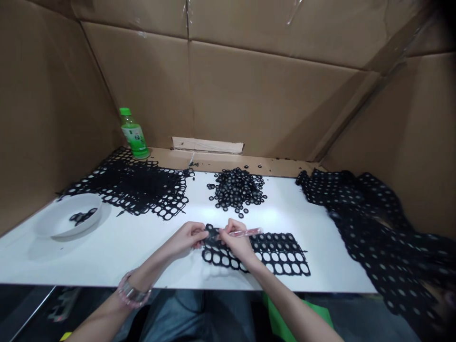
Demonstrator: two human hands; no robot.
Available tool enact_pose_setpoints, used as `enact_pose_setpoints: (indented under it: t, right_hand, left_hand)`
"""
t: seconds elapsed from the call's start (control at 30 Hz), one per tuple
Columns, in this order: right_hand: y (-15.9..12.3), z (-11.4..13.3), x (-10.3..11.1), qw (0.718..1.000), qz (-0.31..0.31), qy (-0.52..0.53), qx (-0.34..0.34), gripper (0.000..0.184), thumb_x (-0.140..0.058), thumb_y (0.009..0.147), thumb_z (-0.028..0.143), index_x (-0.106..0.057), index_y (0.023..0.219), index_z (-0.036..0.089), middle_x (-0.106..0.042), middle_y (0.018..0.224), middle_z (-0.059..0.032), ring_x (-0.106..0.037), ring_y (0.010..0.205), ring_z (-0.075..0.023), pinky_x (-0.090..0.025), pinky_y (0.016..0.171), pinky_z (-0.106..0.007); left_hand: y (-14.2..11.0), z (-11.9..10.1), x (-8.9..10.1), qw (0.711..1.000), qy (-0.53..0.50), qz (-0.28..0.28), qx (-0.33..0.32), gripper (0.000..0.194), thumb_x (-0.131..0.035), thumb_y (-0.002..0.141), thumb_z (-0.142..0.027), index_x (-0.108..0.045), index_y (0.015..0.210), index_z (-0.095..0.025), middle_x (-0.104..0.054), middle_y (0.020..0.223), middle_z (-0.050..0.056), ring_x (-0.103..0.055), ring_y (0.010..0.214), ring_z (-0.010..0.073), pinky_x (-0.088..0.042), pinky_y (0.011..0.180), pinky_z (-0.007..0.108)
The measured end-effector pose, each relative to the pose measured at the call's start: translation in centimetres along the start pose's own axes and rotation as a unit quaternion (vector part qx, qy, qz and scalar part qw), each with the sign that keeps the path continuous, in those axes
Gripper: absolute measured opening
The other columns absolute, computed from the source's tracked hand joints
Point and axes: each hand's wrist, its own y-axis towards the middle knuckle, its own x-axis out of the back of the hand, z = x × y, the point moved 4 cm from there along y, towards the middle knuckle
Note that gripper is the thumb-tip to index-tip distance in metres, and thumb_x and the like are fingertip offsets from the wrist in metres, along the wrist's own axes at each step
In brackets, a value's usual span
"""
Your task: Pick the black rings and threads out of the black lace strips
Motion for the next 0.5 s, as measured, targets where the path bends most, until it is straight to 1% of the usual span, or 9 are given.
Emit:
enact_pose_setpoints:
  t: [0.03,0.1,0.13,0.2,0.27,0.33,0.4,0.47,0.5]
  right_hand:
    - [0.1,-0.3,0.5,0.998,-0.021,0.059,-0.021,0.028,-0.057,0.070,0.025,-0.034,0.054,0.021,-0.041,0.040,0.0076,-0.040,0.038,-0.0080,-0.027,0.041,-0.020]
    - [0.1,-0.7,1.2,0.984,-0.067,0.158,-0.049,0.031,-0.059,0.069,0.027,-0.031,0.056,0.022,-0.038,0.039,0.0095,-0.036,0.035,-0.0062,-0.022,0.038,-0.019]
    - [0.1,-0.8,1.5,0.976,-0.086,0.191,-0.054,0.033,-0.061,0.068,0.028,-0.030,0.057,0.022,-0.037,0.040,0.0101,-0.033,0.034,-0.0053,-0.019,0.037,-0.018]
    - [0.1,-0.7,1.6,0.965,-0.100,0.236,-0.056,0.035,-0.063,0.067,0.027,-0.029,0.057,0.021,-0.035,0.041,0.0105,-0.031,0.034,-0.0043,-0.016,0.037,-0.018]
    - [0.0,-0.5,1.6,0.956,-0.100,0.268,-0.061,0.037,-0.063,0.066,0.026,-0.028,0.058,0.021,-0.033,0.042,0.0108,-0.029,0.035,-0.0039,-0.016,0.037,-0.018]
    - [0.0,-0.4,1.5,0.949,-0.102,0.292,-0.066,0.038,-0.062,0.066,0.026,-0.026,0.058,0.021,-0.030,0.042,0.0114,-0.027,0.035,-0.0037,-0.017,0.038,-0.018]
    - [-0.1,-0.4,1.6,0.945,-0.110,0.301,-0.064,0.037,-0.061,0.068,0.026,-0.025,0.059,0.021,-0.028,0.043,0.0117,-0.027,0.036,-0.0037,-0.018,0.038,-0.018]
    - [-0.1,-0.6,1.7,0.951,-0.114,0.283,-0.057,0.035,-0.059,0.070,0.026,-0.026,0.059,0.021,-0.030,0.044,0.0112,-0.029,0.036,-0.0039,-0.019,0.039,-0.018]
    - [-0.1,-0.7,1.7,0.958,-0.110,0.261,-0.051,0.033,-0.058,0.070,0.025,-0.027,0.058,0.021,-0.031,0.044,0.0109,-0.030,0.036,-0.0041,-0.020,0.039,-0.018]
  left_hand:
    - [0.0,-0.1,-0.1,1.000,-0.004,0.000,-0.002,0.032,-0.055,0.072,-0.043,-0.046,0.062,-0.014,-0.041,0.051,-0.006,-0.041,0.046,0.0070,-0.030,0.045,0.018]
    - [0.1,-0.1,-0.3,1.000,-0.016,-0.003,-0.001,0.031,-0.055,0.072,-0.042,-0.044,0.061,-0.015,-0.041,0.052,-0.005,-0.041,0.047,0.0069,-0.031,0.046,0.018]
    - [0.2,-0.1,-0.5,1.000,-0.025,-0.008,0.004,0.030,-0.055,0.072,-0.040,-0.044,0.060,-0.015,-0.041,0.052,-0.005,-0.041,0.047,0.0068,-0.031,0.046,0.018]
    - [0.5,-0.1,-0.9,0.998,-0.050,-0.015,0.019,0.025,-0.054,0.071,-0.037,-0.046,0.063,-0.015,-0.043,0.053,-0.005,-0.042,0.047,0.0072,-0.032,0.046,0.018]
    - [1.0,-0.1,-1.2,0.997,-0.072,-0.024,0.034,0.021,-0.054,0.068,-0.034,-0.050,0.071,-0.014,-0.048,0.055,-0.004,-0.046,0.048,0.0085,-0.034,0.046,0.019]
    - [1.4,-0.2,-1.4,0.996,-0.077,-0.032,0.042,0.024,-0.055,0.067,-0.035,-0.053,0.078,-0.013,-0.053,0.061,-0.002,-0.049,0.052,0.0101,-0.036,0.047,0.019]
    - [1.7,-0.3,-1.5,0.996,-0.063,-0.032,0.047,0.029,-0.056,0.067,-0.039,-0.057,0.077,-0.012,-0.055,0.062,-0.001,-0.050,0.055,0.0110,-0.036,0.047,0.020]
    - [1.8,-0.4,-1.6,0.998,-0.032,-0.023,0.040,0.030,-0.061,0.065,-0.038,-0.058,0.075,-0.010,-0.055,0.061,0.000,-0.050,0.056,0.0114,-0.036,0.049,0.020]
    - [1.8,-0.4,-1.5,0.999,-0.012,-0.023,0.031,0.028,-0.063,0.063,-0.035,-0.058,0.074,-0.010,-0.055,0.061,-0.001,-0.050,0.057,0.0116,-0.036,0.050,0.020]
